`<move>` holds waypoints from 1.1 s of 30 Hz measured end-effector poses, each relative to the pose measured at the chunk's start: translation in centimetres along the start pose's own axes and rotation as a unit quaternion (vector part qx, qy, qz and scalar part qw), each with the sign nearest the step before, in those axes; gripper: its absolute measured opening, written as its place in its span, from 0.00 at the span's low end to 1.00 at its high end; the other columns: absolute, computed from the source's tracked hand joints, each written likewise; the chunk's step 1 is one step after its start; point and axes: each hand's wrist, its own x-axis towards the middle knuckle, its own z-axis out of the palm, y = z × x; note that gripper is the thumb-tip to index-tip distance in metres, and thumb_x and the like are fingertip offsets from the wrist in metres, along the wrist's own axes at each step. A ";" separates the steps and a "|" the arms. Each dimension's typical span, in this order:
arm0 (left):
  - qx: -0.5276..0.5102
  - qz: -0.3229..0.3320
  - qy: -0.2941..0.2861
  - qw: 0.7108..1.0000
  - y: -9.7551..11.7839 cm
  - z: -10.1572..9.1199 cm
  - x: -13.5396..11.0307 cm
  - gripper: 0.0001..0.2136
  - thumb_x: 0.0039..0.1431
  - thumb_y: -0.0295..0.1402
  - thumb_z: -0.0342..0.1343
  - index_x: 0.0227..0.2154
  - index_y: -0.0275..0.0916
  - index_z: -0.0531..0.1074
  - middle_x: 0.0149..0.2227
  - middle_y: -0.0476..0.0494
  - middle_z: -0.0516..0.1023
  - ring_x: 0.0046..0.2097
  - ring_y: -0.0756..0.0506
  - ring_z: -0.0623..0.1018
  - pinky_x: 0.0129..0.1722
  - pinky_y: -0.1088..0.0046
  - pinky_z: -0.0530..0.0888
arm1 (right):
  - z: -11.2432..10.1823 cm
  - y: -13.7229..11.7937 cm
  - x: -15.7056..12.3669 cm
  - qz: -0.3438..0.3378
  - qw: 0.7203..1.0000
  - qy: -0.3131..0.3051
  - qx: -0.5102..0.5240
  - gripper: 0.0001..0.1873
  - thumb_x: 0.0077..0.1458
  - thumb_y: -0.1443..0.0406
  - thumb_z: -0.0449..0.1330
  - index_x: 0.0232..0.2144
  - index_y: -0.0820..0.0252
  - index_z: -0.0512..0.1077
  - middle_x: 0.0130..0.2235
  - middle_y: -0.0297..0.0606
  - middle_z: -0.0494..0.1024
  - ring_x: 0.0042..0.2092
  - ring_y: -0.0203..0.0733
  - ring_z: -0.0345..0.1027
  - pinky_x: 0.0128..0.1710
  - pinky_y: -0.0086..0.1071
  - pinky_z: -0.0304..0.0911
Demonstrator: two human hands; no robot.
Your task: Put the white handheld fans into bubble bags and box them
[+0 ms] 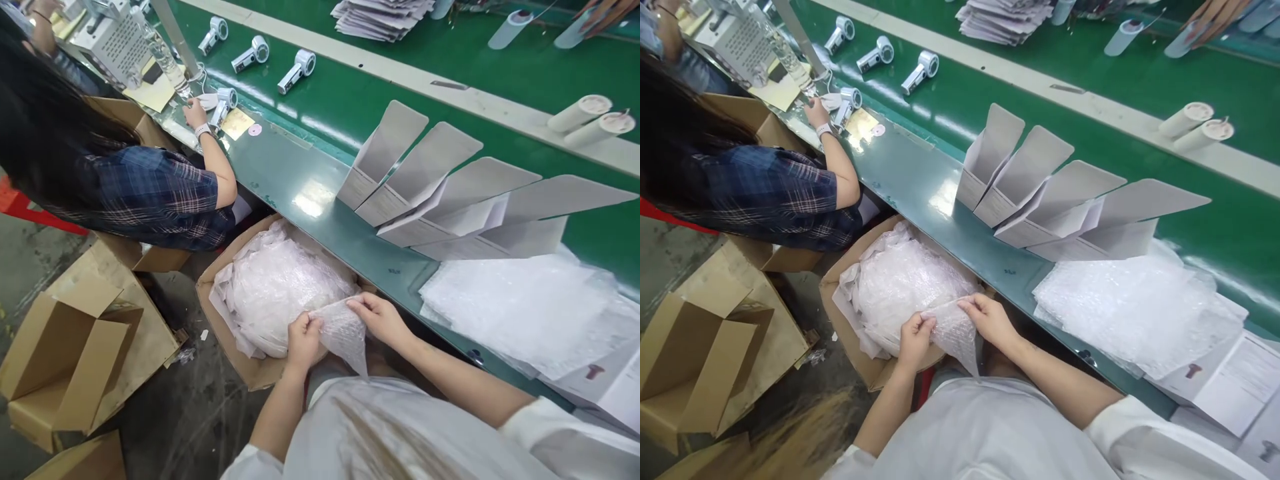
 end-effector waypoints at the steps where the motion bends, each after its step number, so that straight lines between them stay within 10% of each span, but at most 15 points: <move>1: 0.000 -0.022 -0.016 1.000 -0.5 -0.4 1.6 0.10 0.54 0.38 0.56 0.26 0.37 0.75 0.24 0.48 0.74 0.30 0.48 0.73 0.34 0.72 0.71 | 0.0 0.4 0.1 0.008 0.999 0.053 0.002 0.24 0.56 0.45 0.52 0.22 0.58 0.65 0.22 0.33 0.67 0.27 0.39 0.62 0.29 0.33 0.61; 5: 0.045 -0.048 0.018 0.998 -2.1 -3.1 10.3 0.11 0.48 0.42 0.61 0.25 0.38 0.73 0.29 0.42 0.75 0.39 0.42 0.75 0.42 0.66 0.71 | -0.9 1.5 0.4 -0.084 0.991 0.105 0.016 0.23 0.56 0.45 0.52 0.23 0.56 0.63 0.28 0.37 0.69 0.33 0.42 0.63 0.37 0.36 0.62; 10: 0.099 -0.042 0.099 0.989 -3.2 -5.7 17.4 0.17 0.34 0.35 0.71 0.20 0.40 0.66 0.37 0.37 0.75 0.58 0.34 0.63 0.56 0.54 0.58 | -1.2 2.4 0.6 0.031 0.985 -0.069 0.155 0.21 0.52 0.46 0.59 0.34 0.56 0.66 0.27 0.33 0.68 0.29 0.38 0.62 0.31 0.33 0.61; 15: 0.093 -0.010 0.095 0.991 -1.6 -6.4 16.3 0.15 0.35 0.34 0.71 0.17 0.41 0.67 0.31 0.42 0.76 0.53 0.37 0.68 0.56 0.59 0.59 | 0.0 3.0 0.9 0.140 0.889 -0.285 0.329 0.25 0.39 0.50 0.70 0.34 0.61 0.71 0.30 0.35 0.72 0.30 0.37 0.66 0.35 0.34 0.63; 21: -0.098 0.045 0.009 0.994 2.9 -4.8 8.6 0.09 0.46 0.37 0.65 0.29 0.39 0.75 0.29 0.47 0.77 0.34 0.47 0.75 0.41 0.71 0.70 | 0.6 0.9 3.4 -0.014 0.944 -0.153 0.293 0.23 0.40 0.46 0.68 0.26 0.59 0.73 0.48 0.46 0.71 0.56 0.51 0.60 0.54 0.43 0.54; 26: -0.170 -0.029 -0.151 0.973 1.9 -3.4 2.9 0.11 0.44 0.37 0.67 0.30 0.37 0.77 0.29 0.44 0.79 0.32 0.45 0.76 0.37 0.68 0.73 | -0.7 -1.0 3.8 -0.080 0.966 -0.091 0.226 0.20 0.50 0.47 0.61 0.32 0.58 0.72 0.36 0.40 0.73 0.41 0.45 0.67 0.46 0.39 0.60; 29: -0.200 -0.131 -0.201 0.950 0.1 -3.0 5.2 0.16 0.39 0.41 0.70 0.25 0.34 0.75 0.24 0.42 0.76 0.27 0.46 0.75 0.32 0.69 0.72 | -2.2 -0.9 1.7 -0.080 0.977 -0.109 0.164 0.23 0.53 0.53 0.61 0.48 0.55 0.68 0.34 0.35 0.72 0.35 0.40 0.65 0.39 0.34 0.62; 33: -0.207 -0.210 0.038 0.955 -1.3 2.0 13.6 0.20 0.39 0.43 0.69 0.31 0.37 0.69 0.28 0.45 0.73 0.31 0.47 0.74 0.33 0.70 0.71 | -3.3 0.7 -1.5 -0.014 0.956 -0.233 0.177 0.29 0.51 0.56 0.64 0.54 0.53 0.65 0.35 0.35 0.73 0.33 0.40 0.66 0.34 0.32 0.63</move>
